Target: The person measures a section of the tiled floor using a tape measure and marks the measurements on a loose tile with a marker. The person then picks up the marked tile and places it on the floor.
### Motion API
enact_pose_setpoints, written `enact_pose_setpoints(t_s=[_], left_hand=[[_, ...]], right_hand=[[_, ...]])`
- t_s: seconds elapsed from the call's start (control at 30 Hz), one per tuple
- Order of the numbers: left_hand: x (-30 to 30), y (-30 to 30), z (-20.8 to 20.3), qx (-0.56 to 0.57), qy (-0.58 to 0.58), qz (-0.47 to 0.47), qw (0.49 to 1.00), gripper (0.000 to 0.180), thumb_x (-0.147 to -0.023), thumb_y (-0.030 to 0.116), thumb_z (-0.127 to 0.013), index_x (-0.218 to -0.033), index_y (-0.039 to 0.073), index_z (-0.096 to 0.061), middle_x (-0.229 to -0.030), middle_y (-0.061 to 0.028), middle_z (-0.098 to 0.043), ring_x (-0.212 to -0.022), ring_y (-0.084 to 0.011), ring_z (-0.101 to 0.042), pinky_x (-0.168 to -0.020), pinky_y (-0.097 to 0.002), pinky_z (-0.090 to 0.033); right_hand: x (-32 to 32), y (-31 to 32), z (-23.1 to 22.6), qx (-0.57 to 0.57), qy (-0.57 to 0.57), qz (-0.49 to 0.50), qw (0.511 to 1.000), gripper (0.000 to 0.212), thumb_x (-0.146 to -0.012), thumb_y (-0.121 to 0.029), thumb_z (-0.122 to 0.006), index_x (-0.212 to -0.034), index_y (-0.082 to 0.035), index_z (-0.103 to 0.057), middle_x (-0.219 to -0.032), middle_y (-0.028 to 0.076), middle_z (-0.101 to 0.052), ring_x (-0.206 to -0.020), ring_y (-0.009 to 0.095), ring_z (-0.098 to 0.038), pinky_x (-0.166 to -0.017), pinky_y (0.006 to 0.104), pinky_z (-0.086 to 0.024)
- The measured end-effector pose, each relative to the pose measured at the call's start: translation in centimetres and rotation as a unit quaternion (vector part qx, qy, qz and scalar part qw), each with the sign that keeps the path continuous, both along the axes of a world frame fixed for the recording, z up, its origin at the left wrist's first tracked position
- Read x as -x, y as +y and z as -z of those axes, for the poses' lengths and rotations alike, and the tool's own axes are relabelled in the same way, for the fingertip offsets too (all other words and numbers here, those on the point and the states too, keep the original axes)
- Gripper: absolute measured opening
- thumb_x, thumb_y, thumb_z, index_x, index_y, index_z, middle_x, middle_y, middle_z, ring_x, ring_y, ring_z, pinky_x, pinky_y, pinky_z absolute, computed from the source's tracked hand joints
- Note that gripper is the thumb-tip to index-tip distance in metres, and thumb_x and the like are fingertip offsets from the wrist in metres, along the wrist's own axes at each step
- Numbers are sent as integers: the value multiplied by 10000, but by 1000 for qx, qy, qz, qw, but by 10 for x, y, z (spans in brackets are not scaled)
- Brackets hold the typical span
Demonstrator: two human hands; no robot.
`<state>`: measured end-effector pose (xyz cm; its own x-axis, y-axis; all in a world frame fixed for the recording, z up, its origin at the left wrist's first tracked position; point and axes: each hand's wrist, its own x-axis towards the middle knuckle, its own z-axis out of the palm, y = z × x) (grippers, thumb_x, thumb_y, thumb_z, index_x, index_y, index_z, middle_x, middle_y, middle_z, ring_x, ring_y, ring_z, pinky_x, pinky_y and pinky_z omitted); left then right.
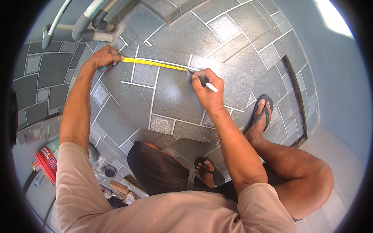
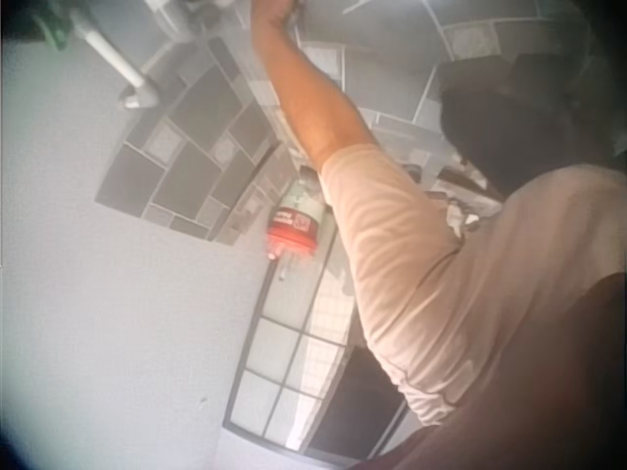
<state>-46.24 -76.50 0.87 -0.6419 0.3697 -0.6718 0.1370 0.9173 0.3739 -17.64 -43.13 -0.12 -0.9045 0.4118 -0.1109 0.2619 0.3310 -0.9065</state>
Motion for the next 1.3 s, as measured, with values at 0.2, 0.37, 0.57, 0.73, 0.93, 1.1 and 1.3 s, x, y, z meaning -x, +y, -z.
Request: enact_pose_setpoints(t_s=[0.2,0.37,0.57,0.73,0.93,1.1,1.3], left_hand=[[0,-8,7,-23,-22,-32,999,384,-799,389,-829,-684,37,-730,-605,-62,-650,-565,-178,-602,-585,-343,-483],[-5,-14,7,-91,-41,-70,993,360,-821,377,-814,-686,55,-727,-597,-54,-641,-552,-158,-581,-561,-331,-447],[-9,-10,0,-92,-36,-75,992,379,-832,407,-789,-667,74,-715,-582,-55,-630,-547,-161,-564,-595,-323,-427],[-13,-8,-1,-87,-31,-84,992,386,-834,422,-783,-664,82,-715,-580,-52,-628,-544,-166,-555,-625,-326,-435],[-12,-18,6,-102,-42,-98,989,365,-851,395,-792,-684,80,-716,-613,-36,-640,-574,-152,-570,-601,-314,-448],[-12,-22,8,-94,-33,-113,989,360,-868,387,-795,-723,64,-728,-649,-36,-659,-590,-145,-582,-616,-313,-470],[-31,-30,-13,-149,29,-84,985,443,-930,415,-708,-701,36,-695,-632,-41,-629,-587,-150,-559,-601,-347,-429]], right_hand=[[1,0,4,11,-4,-6,1000,106,-909,-97,-733,-910,7,-713,-758,98,-744,-658,115,-671,-620,284,-533],[2,2,6,1,-6,-15,1000,114,-917,-102,-728,-912,10,-709,-760,99,-747,-662,115,-675,-626,287,-536],[3,1,3,2,-7,-16,1000,122,-909,-104,-733,-896,15,-708,-757,105,-750,-672,119,-686,-628,284,-537],[2,2,4,10,-12,-12,1000,123,-903,-106,-730,-891,15,-709,-757,108,-750,-671,123,-688,-628,285,-538],[-1,3,1,14,-16,-37,999,122,-901,-108,-727,-890,11,-706,-765,100,-745,-681,119,-683,-628,284,-535],[-10,9,0,118,18,12,993,134,-935,-121,-719,-906,10,-704,-769,75,-728,-696,111,-659,-647,274,-520],[-34,77,-59,105,30,161,981,243,-1034,-242,-660,-1032,-9,-729,-832,61,-732,-744,120,-660,-694,265,-522]])
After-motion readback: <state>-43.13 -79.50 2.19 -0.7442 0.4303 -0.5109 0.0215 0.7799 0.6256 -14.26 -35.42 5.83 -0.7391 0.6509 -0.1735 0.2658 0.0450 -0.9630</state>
